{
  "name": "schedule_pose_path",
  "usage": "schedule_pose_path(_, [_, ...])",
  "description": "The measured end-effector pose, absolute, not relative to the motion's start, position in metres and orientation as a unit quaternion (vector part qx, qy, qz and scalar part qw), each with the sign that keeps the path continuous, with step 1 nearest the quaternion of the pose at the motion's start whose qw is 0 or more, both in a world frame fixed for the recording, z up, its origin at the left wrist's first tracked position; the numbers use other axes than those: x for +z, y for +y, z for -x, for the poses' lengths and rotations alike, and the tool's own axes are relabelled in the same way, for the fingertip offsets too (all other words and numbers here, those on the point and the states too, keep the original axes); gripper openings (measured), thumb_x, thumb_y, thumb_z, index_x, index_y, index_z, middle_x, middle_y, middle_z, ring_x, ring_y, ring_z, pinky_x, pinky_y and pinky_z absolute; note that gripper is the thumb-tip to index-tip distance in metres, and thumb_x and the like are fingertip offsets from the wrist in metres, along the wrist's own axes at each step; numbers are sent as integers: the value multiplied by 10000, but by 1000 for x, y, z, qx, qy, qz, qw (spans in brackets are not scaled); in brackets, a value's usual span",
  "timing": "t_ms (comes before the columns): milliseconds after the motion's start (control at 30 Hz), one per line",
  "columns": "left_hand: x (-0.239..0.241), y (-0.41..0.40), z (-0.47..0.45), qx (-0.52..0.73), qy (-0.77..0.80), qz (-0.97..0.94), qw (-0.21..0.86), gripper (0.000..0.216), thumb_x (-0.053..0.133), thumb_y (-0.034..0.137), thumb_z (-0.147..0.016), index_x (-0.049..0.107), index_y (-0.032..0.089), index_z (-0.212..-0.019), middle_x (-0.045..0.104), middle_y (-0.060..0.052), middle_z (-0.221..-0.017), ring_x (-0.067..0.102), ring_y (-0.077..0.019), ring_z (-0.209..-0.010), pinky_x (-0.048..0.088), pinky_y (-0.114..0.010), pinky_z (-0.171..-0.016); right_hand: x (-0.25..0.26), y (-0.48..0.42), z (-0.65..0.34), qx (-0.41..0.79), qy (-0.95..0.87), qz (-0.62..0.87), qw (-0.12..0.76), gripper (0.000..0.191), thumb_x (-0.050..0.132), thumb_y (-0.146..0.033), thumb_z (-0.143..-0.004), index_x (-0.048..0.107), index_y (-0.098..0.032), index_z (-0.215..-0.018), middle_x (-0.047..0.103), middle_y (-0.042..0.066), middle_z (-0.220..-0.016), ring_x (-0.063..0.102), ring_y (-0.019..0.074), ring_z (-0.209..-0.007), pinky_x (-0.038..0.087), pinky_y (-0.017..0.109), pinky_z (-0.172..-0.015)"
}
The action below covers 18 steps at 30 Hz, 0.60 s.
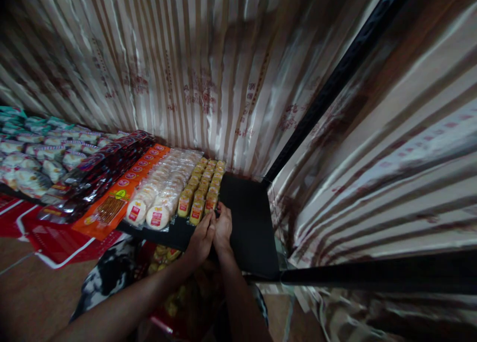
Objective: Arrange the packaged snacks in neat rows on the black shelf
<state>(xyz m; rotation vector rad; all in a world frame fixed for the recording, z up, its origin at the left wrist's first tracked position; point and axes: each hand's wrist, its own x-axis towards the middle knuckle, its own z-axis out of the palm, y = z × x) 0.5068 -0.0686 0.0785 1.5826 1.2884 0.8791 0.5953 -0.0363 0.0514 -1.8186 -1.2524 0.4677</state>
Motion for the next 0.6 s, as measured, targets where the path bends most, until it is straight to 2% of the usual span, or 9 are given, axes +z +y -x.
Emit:
schedule_pose_path(100, [80,-81,-496,386,501,-656,413,442,360,164,-796,499,113,-1212,482,-129,-1312,400,-214,-1246,300,-389,-1068,53,-51,-590,187,-482,718,466,474,468,-396,-765,531,-117,-1144,561,137,-1043,580,207,-873,498,321,-704])
schedule_pose_path(167, [79,-97,-485,406,497,-657,395,388,373,149,-786,541,130,-1135,560,-123,-1202,489,-197,-1147,362,-368,-1016,56,-71,-584,199,-461,704,502,458,441,-415,-797,511,-134,-1152,575,128,-1048,580,191,-876,496,305,-697])
schedule_pose_path(267, [67,-129,-459,397,510,-646,407,300,369,148,-793,585,170,-1000,630,-77,-997,571,-164,-956,440,-325,-895,59,-113,-569,236,-441,679,538,396,406,-401,-842,501,-150,-1134,627,84,-945,599,155,-788,489,284,-712])
schedule_pose_path(333, [50,-148,-437,339,536,-633,444,285,389,130,-775,603,192,-952,643,-50,-958,580,-156,-914,447,-296,-854,56,-141,-557,261,-455,670,525,355,396,-389,-855,520,-165,-1101,643,46,-827,600,143,-715,484,264,-686])
schedule_pose_path(433, [17,-161,-402,206,653,-574,448,267,430,101,-745,625,152,-920,649,-77,-957,580,-174,-924,430,-277,-854,37,-172,-539,330,-516,669,421,296,391,-351,-851,586,-184,-1000,666,41,-794,619,156,-719,484,259,-696])
schedule_pose_path(500, [1,-160,-382,133,703,-542,440,318,474,65,-703,626,134,-973,644,-92,-1009,566,-186,-983,403,-272,-883,15,-183,-528,365,-565,665,324,272,424,-265,-818,609,-176,-996,681,70,-917,631,181,-851,469,282,-799])
schedule_pose_path(600, [-11,-150,-367,118,715,-532,438,323,488,68,-701,625,112,-990,646,-112,-1029,563,-196,-1002,398,-271,-878,-19,-187,-513,379,-595,682,193,327,445,-151,-774,610,-121,-1055,648,138,-1077,599,218,-1010,423,305,-896])
